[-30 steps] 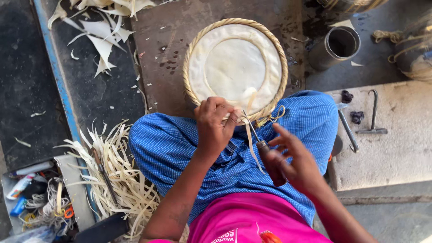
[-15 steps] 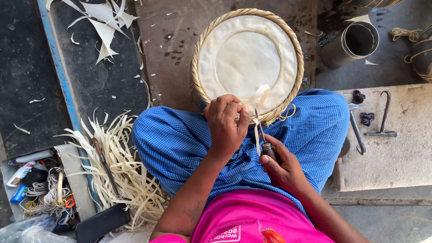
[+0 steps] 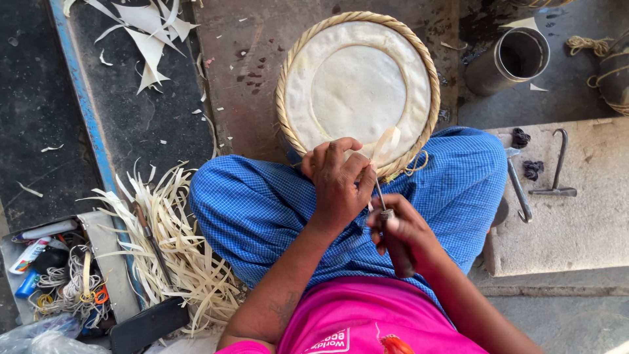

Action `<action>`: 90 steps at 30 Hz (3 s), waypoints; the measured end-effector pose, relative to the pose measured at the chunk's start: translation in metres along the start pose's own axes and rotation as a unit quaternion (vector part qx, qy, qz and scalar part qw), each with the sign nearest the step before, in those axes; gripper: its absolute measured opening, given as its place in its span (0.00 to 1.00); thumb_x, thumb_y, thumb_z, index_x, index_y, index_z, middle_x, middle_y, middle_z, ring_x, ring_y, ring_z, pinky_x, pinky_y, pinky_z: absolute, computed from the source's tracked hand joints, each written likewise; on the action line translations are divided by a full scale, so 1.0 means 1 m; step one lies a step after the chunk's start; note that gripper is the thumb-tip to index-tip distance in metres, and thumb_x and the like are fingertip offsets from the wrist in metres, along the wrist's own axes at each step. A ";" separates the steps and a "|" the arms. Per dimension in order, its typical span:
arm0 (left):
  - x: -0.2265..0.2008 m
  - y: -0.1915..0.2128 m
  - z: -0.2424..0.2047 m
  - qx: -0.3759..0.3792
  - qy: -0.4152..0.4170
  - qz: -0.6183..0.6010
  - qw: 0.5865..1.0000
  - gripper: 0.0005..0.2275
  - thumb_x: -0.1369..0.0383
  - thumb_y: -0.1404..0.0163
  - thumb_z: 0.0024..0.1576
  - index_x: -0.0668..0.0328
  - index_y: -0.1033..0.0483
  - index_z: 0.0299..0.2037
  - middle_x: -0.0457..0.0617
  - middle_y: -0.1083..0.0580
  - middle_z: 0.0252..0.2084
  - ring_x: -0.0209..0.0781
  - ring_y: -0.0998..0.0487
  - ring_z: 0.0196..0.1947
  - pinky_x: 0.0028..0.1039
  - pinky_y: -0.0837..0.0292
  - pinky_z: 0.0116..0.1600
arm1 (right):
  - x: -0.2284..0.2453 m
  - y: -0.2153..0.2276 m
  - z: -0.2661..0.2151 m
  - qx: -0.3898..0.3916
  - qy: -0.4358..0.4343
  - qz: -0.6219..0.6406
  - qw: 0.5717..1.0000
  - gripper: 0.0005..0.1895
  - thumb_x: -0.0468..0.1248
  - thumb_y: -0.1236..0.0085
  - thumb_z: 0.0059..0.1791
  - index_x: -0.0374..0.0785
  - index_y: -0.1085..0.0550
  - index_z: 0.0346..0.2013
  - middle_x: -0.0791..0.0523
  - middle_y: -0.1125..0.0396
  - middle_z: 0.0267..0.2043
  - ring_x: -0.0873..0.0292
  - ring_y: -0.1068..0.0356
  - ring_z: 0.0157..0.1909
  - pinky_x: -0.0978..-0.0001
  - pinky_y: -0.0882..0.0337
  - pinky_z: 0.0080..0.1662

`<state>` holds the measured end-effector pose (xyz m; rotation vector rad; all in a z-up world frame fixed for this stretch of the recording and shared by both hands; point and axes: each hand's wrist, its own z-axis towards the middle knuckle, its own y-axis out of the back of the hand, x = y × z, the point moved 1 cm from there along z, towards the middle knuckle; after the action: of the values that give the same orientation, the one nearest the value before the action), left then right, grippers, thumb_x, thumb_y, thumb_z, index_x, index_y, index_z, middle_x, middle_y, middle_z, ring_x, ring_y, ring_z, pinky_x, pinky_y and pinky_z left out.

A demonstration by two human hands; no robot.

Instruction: The person repairs a drum by using a tool to thread and tighten leather straps around the rim of the drum head.

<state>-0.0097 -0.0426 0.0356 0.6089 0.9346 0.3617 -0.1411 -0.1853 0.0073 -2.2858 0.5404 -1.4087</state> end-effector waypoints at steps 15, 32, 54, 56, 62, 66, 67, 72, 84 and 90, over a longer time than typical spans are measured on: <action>0.019 0.026 0.010 0.087 -0.051 -0.050 0.994 0.05 0.62 0.42 0.56 0.45 0.18 0.39 0.43 0.30 0.49 0.47 0.33 0.55 0.42 0.49 0.61 | 0.034 0.026 -0.049 -0.029 -0.024 -0.658 0.752 0.23 0.48 0.38 0.45 0.44 0.23 0.53 0.53 0.29 0.38 0.52 0.27 0.39 0.60 0.26 0.40; 0.015 0.014 0.020 0.100 -0.012 -0.046 0.994 0.07 0.66 0.42 0.58 0.46 0.23 0.45 0.36 0.28 0.32 0.37 0.28 0.39 0.38 0.47 0.56 | 0.081 0.115 -0.066 0.184 0.206 -0.060 0.959 0.22 0.48 0.51 0.58 0.38 0.25 0.25 0.57 0.32 0.22 0.60 0.33 0.23 0.66 0.34 0.28; 0.021 0.004 -0.004 0.040 -0.119 0.003 0.992 0.08 0.58 0.43 0.61 0.46 0.17 0.46 0.37 0.27 0.41 0.38 0.29 0.45 0.37 0.44 0.56 | 0.081 0.028 -0.010 -0.006 0.209 -0.006 0.978 0.32 0.34 0.40 0.52 0.38 0.38 0.70 0.41 0.32 0.62 0.50 0.25 0.50 0.62 0.27 0.48; 0.019 -0.001 -0.001 0.042 -0.107 0.026 0.993 0.07 0.60 0.44 0.61 0.49 0.18 0.41 0.41 0.27 0.38 0.41 0.30 0.42 0.38 0.43 0.54 | 0.084 0.043 -0.015 0.041 0.260 0.098 0.960 0.36 0.32 0.40 0.50 0.41 0.42 0.72 0.43 0.34 0.65 0.48 0.25 0.52 0.61 0.27 0.55; 0.014 -0.001 0.008 0.032 -0.039 -0.005 0.999 0.08 0.61 0.47 0.66 0.52 0.21 0.38 0.42 0.28 0.36 0.40 0.29 0.40 0.37 0.42 0.53 | 0.069 0.065 -0.048 -0.118 0.035 -0.599 0.791 0.17 0.41 0.34 0.43 0.46 0.25 0.46 0.57 0.26 0.52 0.54 0.23 0.53 0.63 0.24 0.53; 0.015 0.016 0.003 0.057 -0.131 -0.071 0.987 0.06 0.61 0.48 0.63 0.48 0.21 0.41 0.42 0.26 0.42 0.43 0.28 0.46 0.40 0.43 0.55 | 0.028 0.059 -0.066 -0.001 -0.064 -0.706 0.705 0.28 0.43 0.31 0.38 0.48 0.24 0.54 0.57 0.32 0.51 0.50 0.33 0.50 0.59 0.32 0.52; 0.015 0.017 0.002 0.066 -0.126 -0.060 0.988 0.08 0.58 0.46 0.62 0.49 0.20 0.42 0.43 0.27 0.41 0.44 0.29 0.44 0.40 0.44 0.53 | 0.020 0.060 -0.068 -0.025 -0.046 -0.717 0.695 0.26 0.42 0.32 0.40 0.49 0.24 0.53 0.57 0.32 0.48 0.50 0.33 0.49 0.59 0.32 0.51; 0.018 -0.004 0.016 0.016 -0.106 0.011 0.994 0.08 0.56 0.46 0.61 0.45 0.18 0.40 0.41 0.30 0.42 0.44 0.30 0.43 0.44 0.43 0.54 | 0.023 0.089 -0.069 -0.038 -0.031 -0.463 0.885 0.26 0.43 0.37 0.45 0.43 0.26 0.57 0.55 0.29 0.43 0.59 0.31 0.39 0.69 0.30 0.40; 0.056 -0.024 0.145 -0.013 -0.067 -0.068 0.995 0.12 0.58 0.51 0.65 0.55 0.19 0.39 0.43 0.19 0.43 0.44 0.22 0.46 0.39 0.40 0.55 | 0.090 0.017 0.006 -0.206 0.211 -0.423 0.857 0.29 0.40 0.44 0.53 0.40 0.34 0.69 0.58 0.36 0.42 0.65 0.36 0.35 0.75 0.33 0.38; 0.063 -0.021 0.159 -0.011 -0.094 -0.089 0.991 0.12 0.57 0.53 0.67 0.55 0.22 0.40 0.44 0.22 0.49 0.43 0.23 0.53 0.38 0.40 0.60 | 0.117 -0.008 0.041 -0.247 0.233 -0.557 0.758 0.29 0.42 0.40 0.52 0.43 0.31 0.68 0.55 0.37 0.38 0.59 0.37 0.36 0.68 0.35 0.40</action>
<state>0.1575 -0.0771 0.0534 0.5256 0.7959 0.1506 -0.0546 -0.2341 0.0819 -2.7840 -0.5842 -2.6874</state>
